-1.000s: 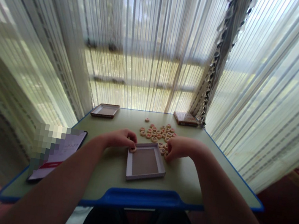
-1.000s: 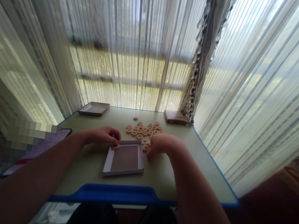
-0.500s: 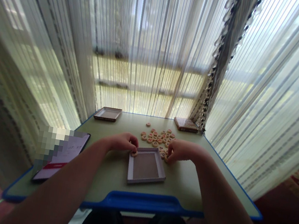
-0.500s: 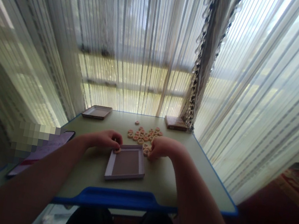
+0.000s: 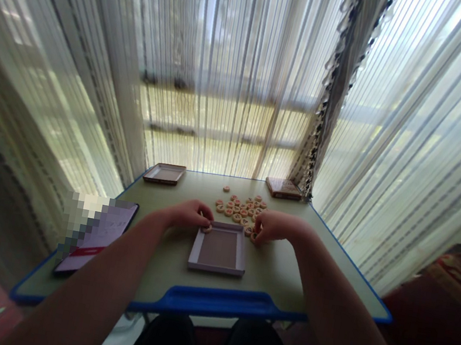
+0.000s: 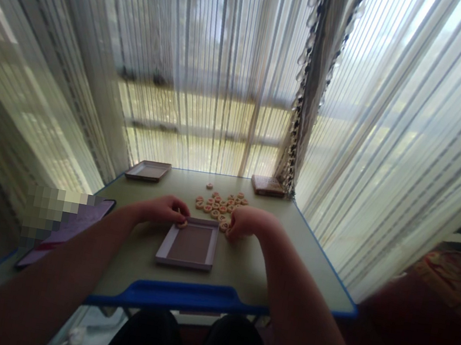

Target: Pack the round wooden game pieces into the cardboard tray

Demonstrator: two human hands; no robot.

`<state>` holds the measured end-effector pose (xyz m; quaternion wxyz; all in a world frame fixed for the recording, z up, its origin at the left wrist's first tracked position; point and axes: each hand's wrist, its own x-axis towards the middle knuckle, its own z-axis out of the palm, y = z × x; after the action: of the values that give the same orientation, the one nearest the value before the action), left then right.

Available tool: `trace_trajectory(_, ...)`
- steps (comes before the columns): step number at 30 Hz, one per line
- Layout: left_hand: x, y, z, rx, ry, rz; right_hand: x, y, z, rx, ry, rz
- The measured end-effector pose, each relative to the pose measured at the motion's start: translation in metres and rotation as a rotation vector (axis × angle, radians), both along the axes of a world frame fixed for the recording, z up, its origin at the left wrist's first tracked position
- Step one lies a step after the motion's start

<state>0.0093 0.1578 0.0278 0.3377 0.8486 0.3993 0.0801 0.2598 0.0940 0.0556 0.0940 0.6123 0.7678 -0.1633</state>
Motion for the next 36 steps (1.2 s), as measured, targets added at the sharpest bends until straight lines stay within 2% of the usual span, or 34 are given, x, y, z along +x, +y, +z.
trace_trajectory(4, -0.003, 0.001, 0.001, -0.040, 0.004, -0.025, 0.000, -0.003, 0.004, 0.002, -0.003, 0.004)
trace_trajectory(10, -0.005, -0.001, 0.005, -0.113, -0.013, -0.030, 0.004, -0.006, 0.011, -0.108, 0.115, 0.011)
trace_trajectory(13, -0.004, -0.003, 0.007, -0.109, 0.014, -0.036, 0.005, -0.006, 0.011, -0.094, 0.101, -0.012)
trace_trajectory(19, 0.004, -0.009, 0.009, -0.014, 0.039, -0.048, -0.006, -0.013, 0.018, 0.039, 0.133, 0.020)
trace_trajectory(22, 0.011, -0.012, 0.007, 0.065, 0.065, -0.020, -0.021, -0.023, 0.020, 0.138, 0.148, 0.120)
trace_trajectory(25, 0.018, -0.016, 0.003, 0.203, 0.092, -0.004, -0.039, -0.031, 0.015, 0.222, 0.078, 0.224)
trace_trajectory(31, 0.028, -0.023, 0.001, 0.433, 0.149, 0.047, -0.048, -0.033, 0.006, 0.245, -0.007, 0.234)
trace_trajectory(36, 0.028, -0.023, 0.002, 0.404, 0.140, -0.002, -0.046, -0.031, 0.013, 0.323, 0.046, 0.193)
